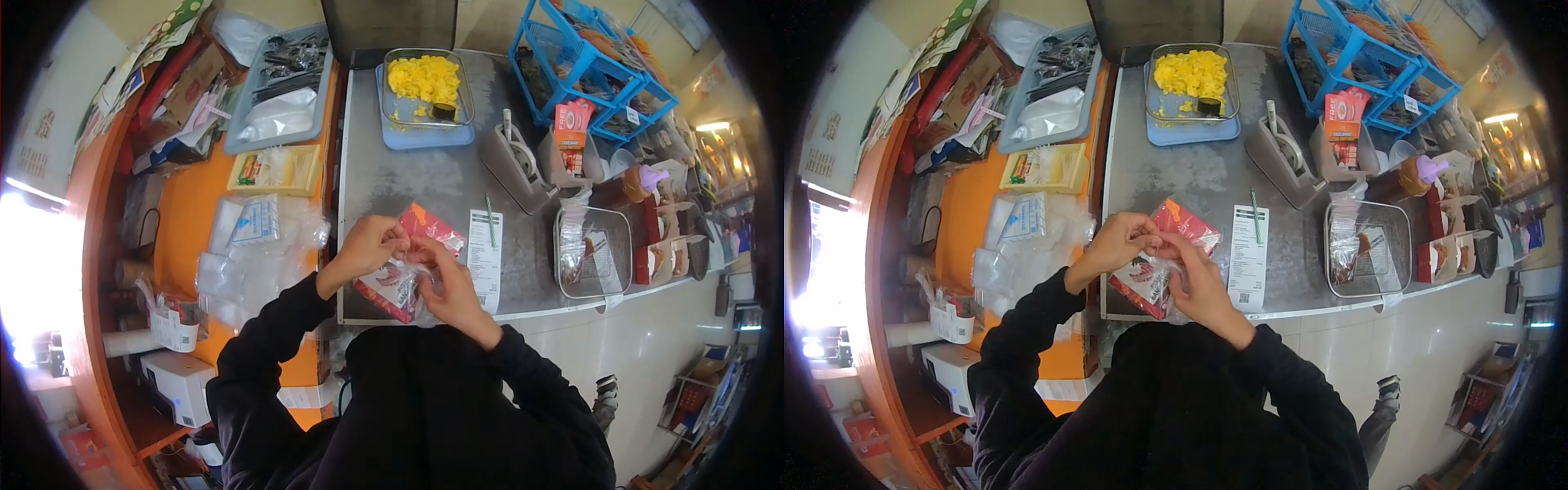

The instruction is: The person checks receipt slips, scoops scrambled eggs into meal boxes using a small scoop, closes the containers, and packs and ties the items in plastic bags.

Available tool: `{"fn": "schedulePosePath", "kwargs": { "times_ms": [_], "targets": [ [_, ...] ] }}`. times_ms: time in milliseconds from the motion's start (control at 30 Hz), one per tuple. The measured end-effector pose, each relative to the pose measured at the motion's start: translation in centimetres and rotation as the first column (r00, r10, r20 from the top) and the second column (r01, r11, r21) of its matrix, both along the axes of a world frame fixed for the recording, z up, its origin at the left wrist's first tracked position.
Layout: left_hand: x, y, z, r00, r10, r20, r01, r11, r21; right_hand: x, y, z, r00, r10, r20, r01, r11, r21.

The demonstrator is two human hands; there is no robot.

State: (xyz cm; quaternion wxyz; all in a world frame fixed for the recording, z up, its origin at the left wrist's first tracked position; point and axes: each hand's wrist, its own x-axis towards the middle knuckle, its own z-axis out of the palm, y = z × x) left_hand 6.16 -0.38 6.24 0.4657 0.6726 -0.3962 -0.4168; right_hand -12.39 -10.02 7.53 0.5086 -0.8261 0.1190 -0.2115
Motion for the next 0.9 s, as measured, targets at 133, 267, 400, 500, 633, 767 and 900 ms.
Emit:
{"fn": "schedulePosePath", "kwargs": {
  "times_ms": [133,267,400,500,633,767,900],
  "targets": [
    [0.1,-0.3,-0.9,0.983,0.143,-0.116,-0.146,0.989,-0.023,0.7,-0.9,-0.3,0.993,0.106,-0.05,-0.117,0.892,-0.436],
    [-0.4,1.3,0.8,0.906,0.249,-0.343,-0.243,0.968,0.06,0.4,-2.0,-0.1,0.978,0.197,-0.066,-0.176,0.618,-0.766],
    [-2.0,3.1,1.9,0.849,0.285,-0.445,-0.257,0.959,0.123,-0.1,-3.4,-2.0,0.953,0.304,-0.004,-0.169,0.52,-0.837],
    [-2.5,3.5,1.6,0.815,0.297,-0.497,-0.283,0.953,0.105,-0.5,-3.5,-2.5,0.948,0.315,0.038,-0.164,0.587,-0.793],
    [-2.9,4.3,0.8,0.709,0.396,-0.584,-0.469,0.883,0.03,-1.1,-3.7,-2.1,0.954,0.28,0.11,-0.206,0.875,-0.439],
    [-4.3,5.5,2.3,0.681,0.697,-0.225,-0.729,0.613,-0.307,-3.6,-8.3,-5.5,0.85,-0.465,0.247,0.503,0.855,-0.122],
    [-10.9,6.7,1.8,0.418,0.821,0.388,-0.439,0.557,-0.705,-5.1,-13.0,-9.4,0.845,-0.506,-0.171,0.467,0.855,-0.224]
  ]
}}
